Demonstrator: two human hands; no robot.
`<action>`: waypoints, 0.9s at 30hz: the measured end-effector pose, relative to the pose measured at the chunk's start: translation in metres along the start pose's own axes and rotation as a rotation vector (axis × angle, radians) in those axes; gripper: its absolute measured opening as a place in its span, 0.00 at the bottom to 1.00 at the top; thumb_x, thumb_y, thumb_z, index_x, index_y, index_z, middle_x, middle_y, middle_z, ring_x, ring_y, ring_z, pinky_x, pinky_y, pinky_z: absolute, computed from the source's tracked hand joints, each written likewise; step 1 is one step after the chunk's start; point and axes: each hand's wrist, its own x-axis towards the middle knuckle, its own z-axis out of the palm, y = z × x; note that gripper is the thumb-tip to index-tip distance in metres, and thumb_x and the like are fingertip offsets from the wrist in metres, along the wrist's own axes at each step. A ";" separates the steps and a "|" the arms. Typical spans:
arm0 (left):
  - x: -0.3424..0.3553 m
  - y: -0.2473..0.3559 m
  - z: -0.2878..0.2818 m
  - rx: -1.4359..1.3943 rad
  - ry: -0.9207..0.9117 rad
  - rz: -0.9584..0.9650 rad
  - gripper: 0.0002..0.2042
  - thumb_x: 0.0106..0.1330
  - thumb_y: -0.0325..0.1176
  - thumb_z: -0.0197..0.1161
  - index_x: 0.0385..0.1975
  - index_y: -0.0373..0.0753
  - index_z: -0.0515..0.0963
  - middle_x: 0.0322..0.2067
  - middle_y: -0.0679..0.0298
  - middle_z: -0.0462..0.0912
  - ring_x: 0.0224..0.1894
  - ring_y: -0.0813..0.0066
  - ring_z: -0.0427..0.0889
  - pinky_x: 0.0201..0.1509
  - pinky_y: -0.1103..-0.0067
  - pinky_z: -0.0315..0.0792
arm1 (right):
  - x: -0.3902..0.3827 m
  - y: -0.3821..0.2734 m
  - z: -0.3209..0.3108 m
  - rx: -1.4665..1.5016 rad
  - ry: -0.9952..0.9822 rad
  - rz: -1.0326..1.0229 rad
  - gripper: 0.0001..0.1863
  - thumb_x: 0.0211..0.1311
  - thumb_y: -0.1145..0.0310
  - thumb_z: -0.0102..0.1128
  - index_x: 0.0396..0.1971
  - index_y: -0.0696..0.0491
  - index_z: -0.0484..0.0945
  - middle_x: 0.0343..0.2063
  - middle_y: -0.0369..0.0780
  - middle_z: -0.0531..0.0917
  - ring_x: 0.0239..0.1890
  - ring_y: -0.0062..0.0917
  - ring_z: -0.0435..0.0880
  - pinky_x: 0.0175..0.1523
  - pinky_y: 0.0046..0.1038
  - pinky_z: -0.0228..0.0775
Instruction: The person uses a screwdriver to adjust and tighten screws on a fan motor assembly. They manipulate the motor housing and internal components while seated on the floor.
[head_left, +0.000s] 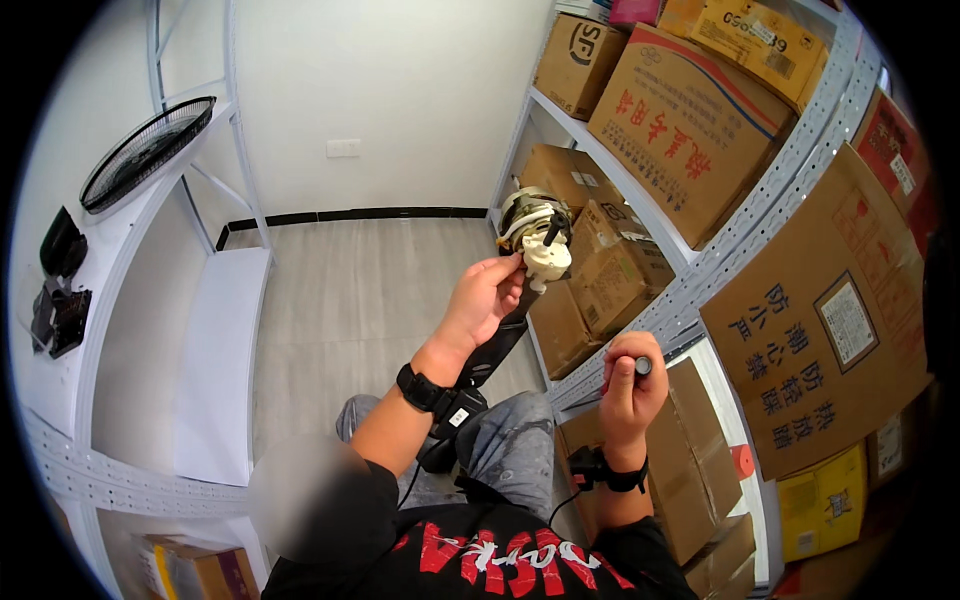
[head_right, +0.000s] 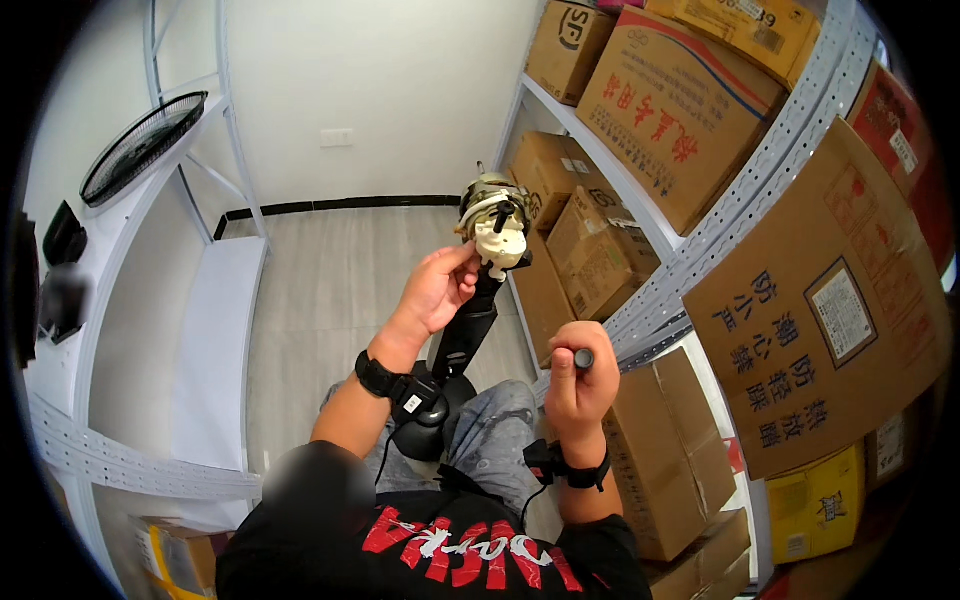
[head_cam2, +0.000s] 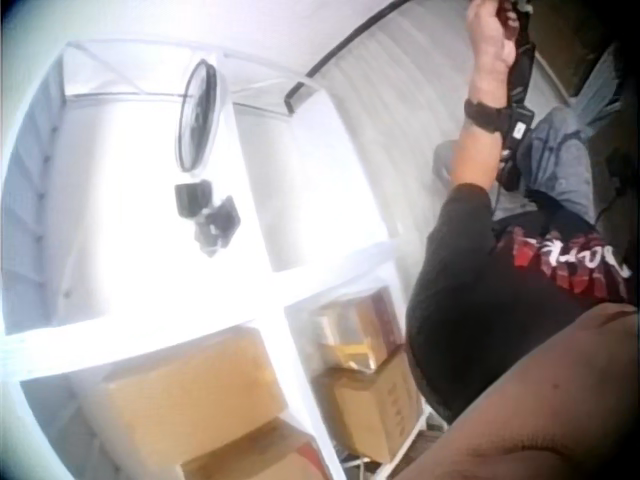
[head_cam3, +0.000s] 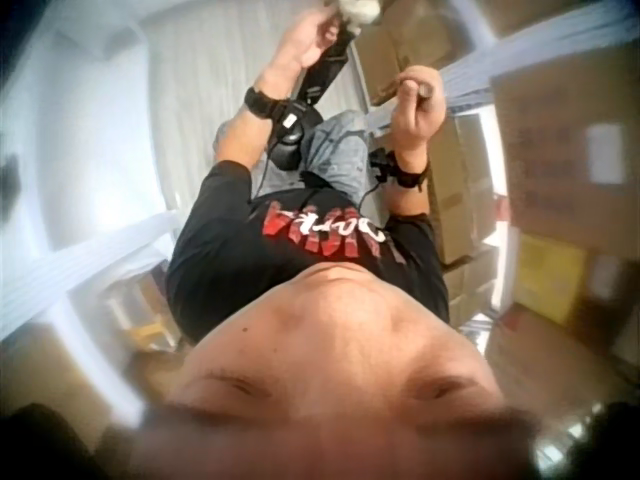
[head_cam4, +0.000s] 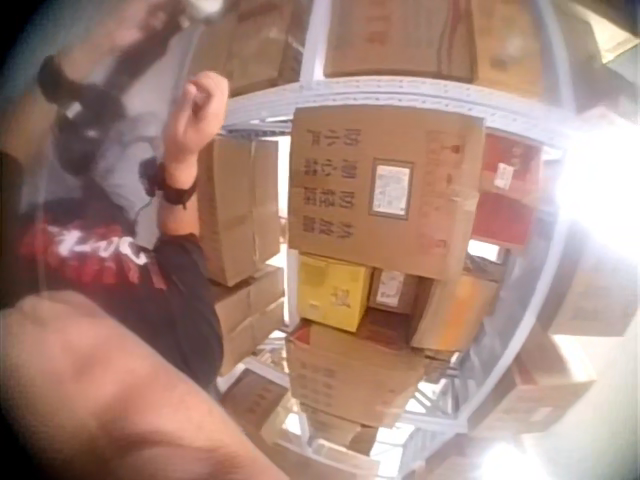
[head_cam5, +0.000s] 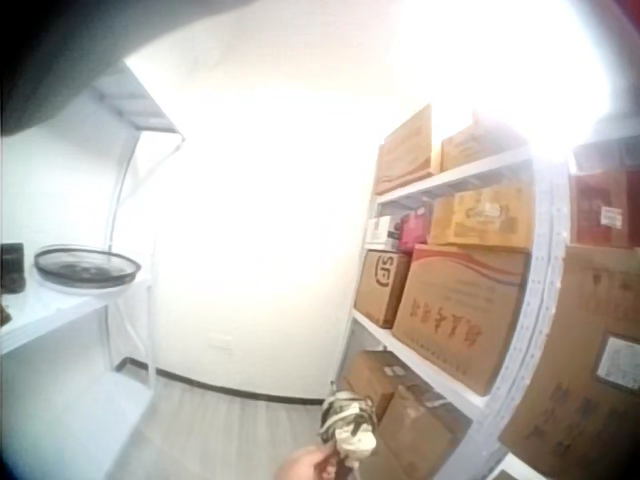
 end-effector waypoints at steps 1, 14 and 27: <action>0.002 -0.001 -0.002 -0.005 -0.002 0.009 0.09 0.72 0.37 0.63 0.32 0.41 0.77 0.26 0.73 0.76 0.26 0.89 0.72 0.26 0.90 0.67 | 0.000 0.002 -0.001 -0.036 -0.031 -0.056 0.12 0.71 0.64 0.59 0.32 0.58 0.74 0.29 0.42 0.78 0.30 0.28 0.76 0.36 0.25 0.68; 0.002 -0.008 -0.007 -0.081 0.025 0.056 0.08 0.71 0.36 0.64 0.34 0.39 0.79 0.27 0.71 0.80 0.27 0.87 0.78 0.29 0.90 0.74 | -0.009 0.011 -0.001 -0.057 -0.161 -0.042 0.11 0.69 0.67 0.60 0.32 0.59 0.75 0.28 0.42 0.78 0.29 0.28 0.76 0.36 0.26 0.68; 0.006 -0.007 -0.007 -0.129 -0.063 -0.021 0.09 0.73 0.37 0.62 0.32 0.41 0.78 0.27 0.75 0.77 0.26 0.91 0.73 0.27 0.92 0.71 | -0.014 0.018 -0.003 -0.047 -0.167 -0.022 0.12 0.69 0.66 0.60 0.32 0.60 0.75 0.28 0.43 0.79 0.30 0.29 0.77 0.37 0.26 0.69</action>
